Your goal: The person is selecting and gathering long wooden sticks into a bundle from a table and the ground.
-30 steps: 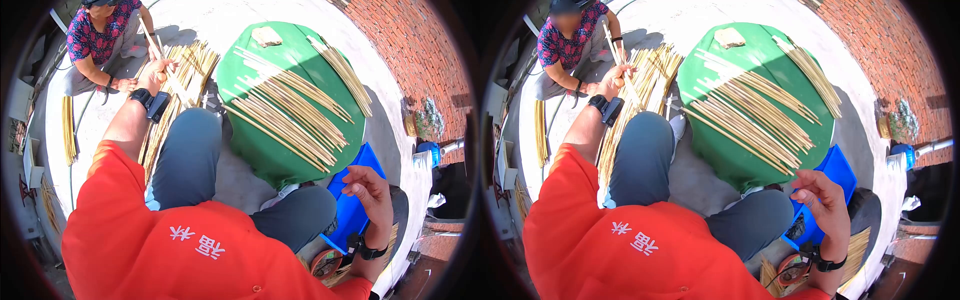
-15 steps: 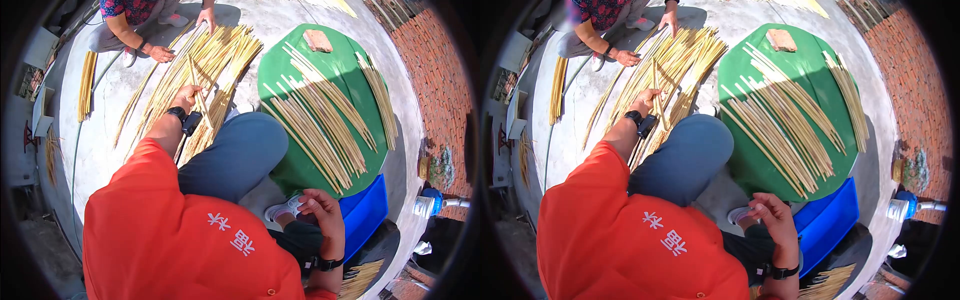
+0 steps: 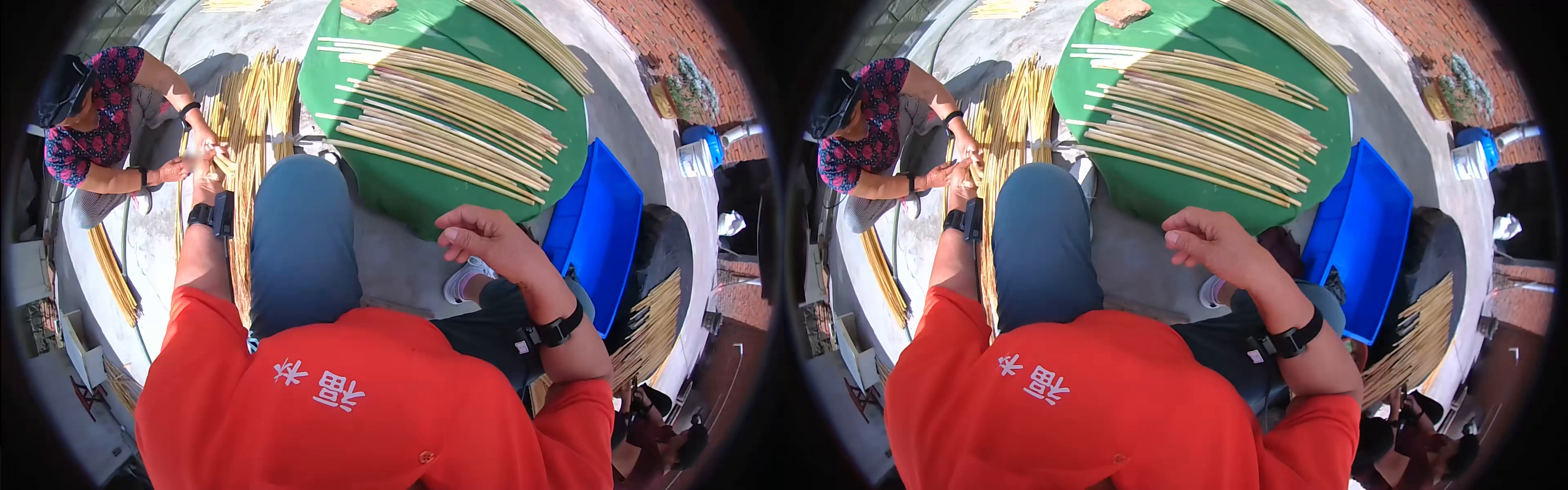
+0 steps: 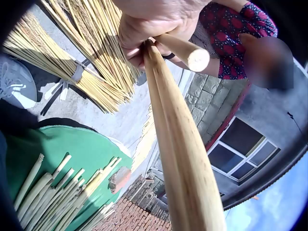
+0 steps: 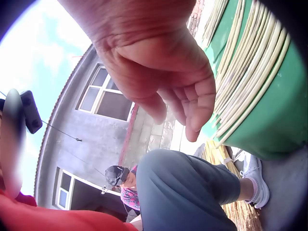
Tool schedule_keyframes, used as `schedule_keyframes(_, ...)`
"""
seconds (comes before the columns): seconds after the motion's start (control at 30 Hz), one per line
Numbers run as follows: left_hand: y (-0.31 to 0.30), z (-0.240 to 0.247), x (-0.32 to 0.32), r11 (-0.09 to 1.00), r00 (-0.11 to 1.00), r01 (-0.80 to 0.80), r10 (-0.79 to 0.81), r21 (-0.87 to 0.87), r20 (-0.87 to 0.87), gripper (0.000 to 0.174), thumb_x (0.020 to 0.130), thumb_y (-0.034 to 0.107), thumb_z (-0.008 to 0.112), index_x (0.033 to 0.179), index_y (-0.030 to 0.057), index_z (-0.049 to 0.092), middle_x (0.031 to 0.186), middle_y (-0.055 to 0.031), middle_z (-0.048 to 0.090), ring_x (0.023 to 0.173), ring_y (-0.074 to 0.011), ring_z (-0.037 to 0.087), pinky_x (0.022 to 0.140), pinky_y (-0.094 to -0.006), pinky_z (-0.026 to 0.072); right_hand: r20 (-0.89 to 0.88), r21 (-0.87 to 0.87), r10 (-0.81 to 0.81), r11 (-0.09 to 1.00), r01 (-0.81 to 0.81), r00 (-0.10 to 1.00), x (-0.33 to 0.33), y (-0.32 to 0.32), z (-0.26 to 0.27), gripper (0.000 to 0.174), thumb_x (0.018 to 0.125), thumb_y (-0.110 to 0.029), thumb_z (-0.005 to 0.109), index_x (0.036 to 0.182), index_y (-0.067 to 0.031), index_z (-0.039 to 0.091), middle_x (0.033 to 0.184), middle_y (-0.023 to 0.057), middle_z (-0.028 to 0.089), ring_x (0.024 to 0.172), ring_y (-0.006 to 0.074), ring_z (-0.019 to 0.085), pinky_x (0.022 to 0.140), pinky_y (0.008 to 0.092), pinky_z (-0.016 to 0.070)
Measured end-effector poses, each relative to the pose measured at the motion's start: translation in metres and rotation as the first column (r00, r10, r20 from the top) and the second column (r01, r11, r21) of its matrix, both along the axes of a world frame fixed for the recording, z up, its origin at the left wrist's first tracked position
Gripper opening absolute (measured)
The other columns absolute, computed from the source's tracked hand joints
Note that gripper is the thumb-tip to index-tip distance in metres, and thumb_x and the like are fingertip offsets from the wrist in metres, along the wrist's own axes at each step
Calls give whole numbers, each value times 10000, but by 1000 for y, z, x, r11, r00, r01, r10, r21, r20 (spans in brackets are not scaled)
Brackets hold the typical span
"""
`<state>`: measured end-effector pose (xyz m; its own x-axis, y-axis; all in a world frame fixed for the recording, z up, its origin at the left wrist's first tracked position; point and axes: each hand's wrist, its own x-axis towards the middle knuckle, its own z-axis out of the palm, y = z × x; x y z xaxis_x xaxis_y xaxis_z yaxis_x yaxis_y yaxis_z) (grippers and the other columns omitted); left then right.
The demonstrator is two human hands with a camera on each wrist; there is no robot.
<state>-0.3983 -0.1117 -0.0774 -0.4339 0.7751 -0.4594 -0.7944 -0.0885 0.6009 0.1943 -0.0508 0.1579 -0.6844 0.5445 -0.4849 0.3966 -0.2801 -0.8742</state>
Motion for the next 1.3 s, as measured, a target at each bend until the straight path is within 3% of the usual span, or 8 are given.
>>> schedule_keyframes(0.2,19,55,-36,936,662,150,-334,319,671,188,871,86,453,956,-80,433,765,-80,455,614,-142,464,482,-189,410,71,72,106,991,-111,992,6,-15,3,277,883,-222,542,1042,5,551,849,55,599,723,117,588,638,245,469)
schedule_keyframes(0.23,36,57,-25,923,944,-95,-35,372,328,364,890,189,453,1052,-132,390,790,-140,453,622,-186,460,532,-239,431,97,123,138,981,-149,986,10,-16,1,277,878,-229,542,1005,16,557,822,65,599,705,123,592,622,247,463)
schedule_keyframes(0.37,44,212,154,872,929,-313,199,376,313,655,907,381,401,1249,-159,256,996,-243,463,767,-266,461,657,-353,431,158,206,208,949,-238,965,26,-19,-1,282,873,-236,547,998,16,562,827,70,605,703,133,596,621,253,464)
schedule_keyframes(0.43,58,234,183,817,970,128,-220,562,99,620,905,364,418,1265,-121,280,1187,-288,411,836,-265,454,683,-377,436,11,80,125,989,-125,992,40,-9,20,264,871,-220,550,1002,8,568,838,76,612,721,140,607,633,249,471)
schedule_keyframes(0.63,100,306,340,599,663,721,-451,348,-597,483,929,212,419,1303,-67,294,1160,-230,504,742,-101,513,672,-230,466,-512,9,-479,827,562,713,73,58,79,273,872,-175,537,1033,46,542,861,116,621,733,154,623,639,252,521)
schedule_keyframes(0.8,145,246,387,754,735,636,-529,162,-425,369,886,145,501,1194,-47,433,990,-199,603,679,-126,568,646,-236,507,-461,-355,-819,524,774,342,64,99,-11,195,853,-107,543,978,44,539,853,141,614,742,188,622,609,285,536)
schedule_keyframes(0.9,156,229,363,849,775,516,-519,-114,-361,332,887,140,494,1163,-43,459,980,-202,606,687,-126,564,648,-238,506,-166,-421,-905,424,802,391,42,92,-103,183,855,-99,529,978,36,519,813,128,594,720,206,607,623,301,533)
schedule_keyframes(1.3,154,257,344,878,859,457,-393,145,-329,276,876,112,487,1096,-54,503,1031,-239,579,679,-129,549,625,-237,503,21,-282,-884,442,851,466,-35,92,-193,211,893,-163,482,1055,-33,520,806,104,623,704,185,604,615,286,488)
